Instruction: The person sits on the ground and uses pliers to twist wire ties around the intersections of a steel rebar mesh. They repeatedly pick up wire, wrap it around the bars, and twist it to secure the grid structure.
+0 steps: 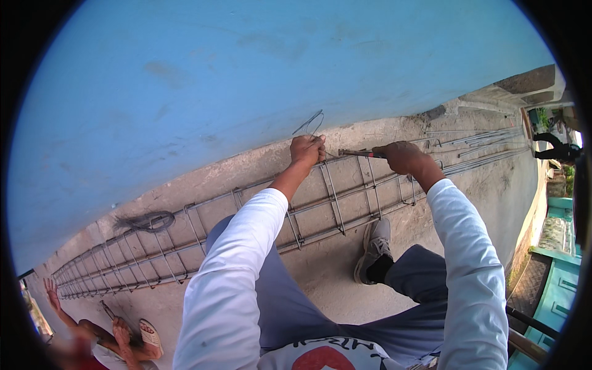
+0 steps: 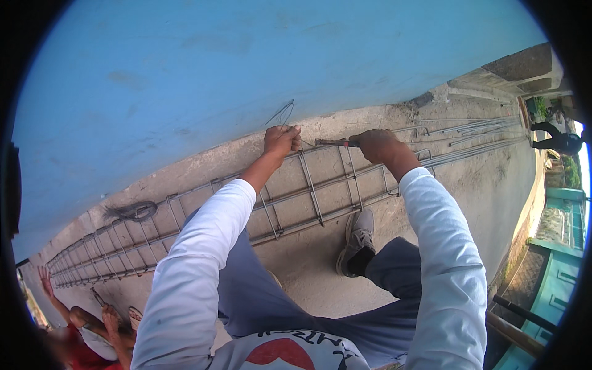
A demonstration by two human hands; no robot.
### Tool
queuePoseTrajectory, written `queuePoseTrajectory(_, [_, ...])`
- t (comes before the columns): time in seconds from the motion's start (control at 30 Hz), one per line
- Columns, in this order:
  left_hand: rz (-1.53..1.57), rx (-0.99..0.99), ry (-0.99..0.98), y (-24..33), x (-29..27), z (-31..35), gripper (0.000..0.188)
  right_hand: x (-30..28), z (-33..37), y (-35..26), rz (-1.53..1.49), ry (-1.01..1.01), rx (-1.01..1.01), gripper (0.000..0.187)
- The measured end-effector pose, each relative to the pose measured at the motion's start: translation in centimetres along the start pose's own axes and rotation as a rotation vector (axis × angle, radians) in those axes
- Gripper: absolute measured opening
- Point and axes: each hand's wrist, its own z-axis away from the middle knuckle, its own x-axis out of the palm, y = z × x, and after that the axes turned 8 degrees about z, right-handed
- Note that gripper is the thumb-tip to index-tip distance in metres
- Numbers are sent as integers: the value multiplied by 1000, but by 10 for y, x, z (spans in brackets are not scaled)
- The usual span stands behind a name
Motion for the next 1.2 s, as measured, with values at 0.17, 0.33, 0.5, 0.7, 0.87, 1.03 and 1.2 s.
queuePoseTrajectory(0.17, [-646, 224, -436, 9, 22, 1, 30, 4, 20, -18, 86, -150, -64, 51])
queuePoseTrajectory(0.33, [-973, 222, -718, 24, 25, 14, 31, 31, 40, -27, 15, -328, -171, 54])
queuePoseTrajectory(0.5, [-462, -1, -565, 37, -9, 10, 37, 62, 63, -1, -321, -285, -282, 49])
queuePoseTrajectory(0.7, [-414, -99, -543, 56, 14, 39, 34, 160, 76, 45, -451, 207, 212, 62])
queuePoseTrajectory(0.87, [-438, -107, -573, 57, 28, 49, 33, 117, 68, -6, -246, 545, 69, 54])
queuePoseTrajectory(1.03, [-482, -105, -652, 54, 29, 62, 28, 38, 53, -83, -325, 998, -125, 31])
queuePoseTrajectory(1.2, [-673, -81, -762, 77, 15, 58, 25, 60, 23, -59, -487, 690, -138, 18])
